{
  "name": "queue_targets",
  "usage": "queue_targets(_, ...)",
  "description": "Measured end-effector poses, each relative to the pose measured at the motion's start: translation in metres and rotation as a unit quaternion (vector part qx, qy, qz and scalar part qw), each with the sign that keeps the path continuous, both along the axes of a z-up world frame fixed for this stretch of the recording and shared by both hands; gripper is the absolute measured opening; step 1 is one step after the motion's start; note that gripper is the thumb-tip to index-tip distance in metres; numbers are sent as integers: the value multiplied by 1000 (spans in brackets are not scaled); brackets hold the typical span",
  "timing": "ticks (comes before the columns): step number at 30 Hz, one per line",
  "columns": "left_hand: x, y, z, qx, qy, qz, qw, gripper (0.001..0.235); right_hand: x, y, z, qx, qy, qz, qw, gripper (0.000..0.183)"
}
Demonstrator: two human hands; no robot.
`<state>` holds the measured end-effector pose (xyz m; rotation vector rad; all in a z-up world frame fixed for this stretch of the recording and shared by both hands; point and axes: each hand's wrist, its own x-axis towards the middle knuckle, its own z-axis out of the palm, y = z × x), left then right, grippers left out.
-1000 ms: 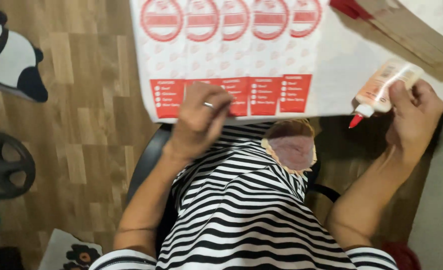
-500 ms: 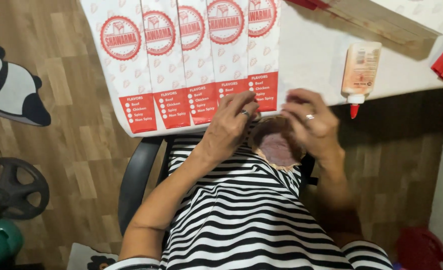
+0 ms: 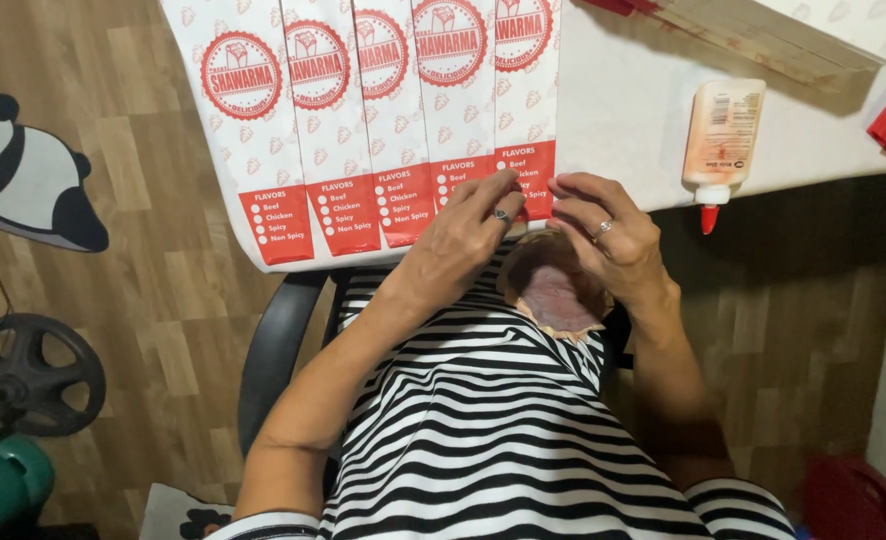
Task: Folding and gluing the bottom edges of paper food wrappers to assemble them.
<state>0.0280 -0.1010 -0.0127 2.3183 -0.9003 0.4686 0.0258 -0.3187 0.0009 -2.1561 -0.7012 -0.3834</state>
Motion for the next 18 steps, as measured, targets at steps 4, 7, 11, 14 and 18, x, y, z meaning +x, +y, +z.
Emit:
queue_targets(4, 1, 5, 15, 17, -6, -20, 1000, 18, 2, 1, 2, 15, -19, 16, 1000, 12)
queue_targets(7, 3, 6, 16, 6, -18, -26, 999, 17, 1, 2, 0, 20, -34, 17, 999, 13)
queue_targets(11, 2, 2, 11, -23, -22, -21, 999, 17, 2, 4, -5, 35, -50, 15, 998, 10)
queue_targets(14, 2, 2, 12, -19, -32, -16, 999, 17, 6, 8, -1, 40, -92, 31, 994, 3)
queue_targets(18, 3, 2, 6, -22, -56, -29, 998, 17, 10, 6, -5, 42, -108, 37, 993, 2)
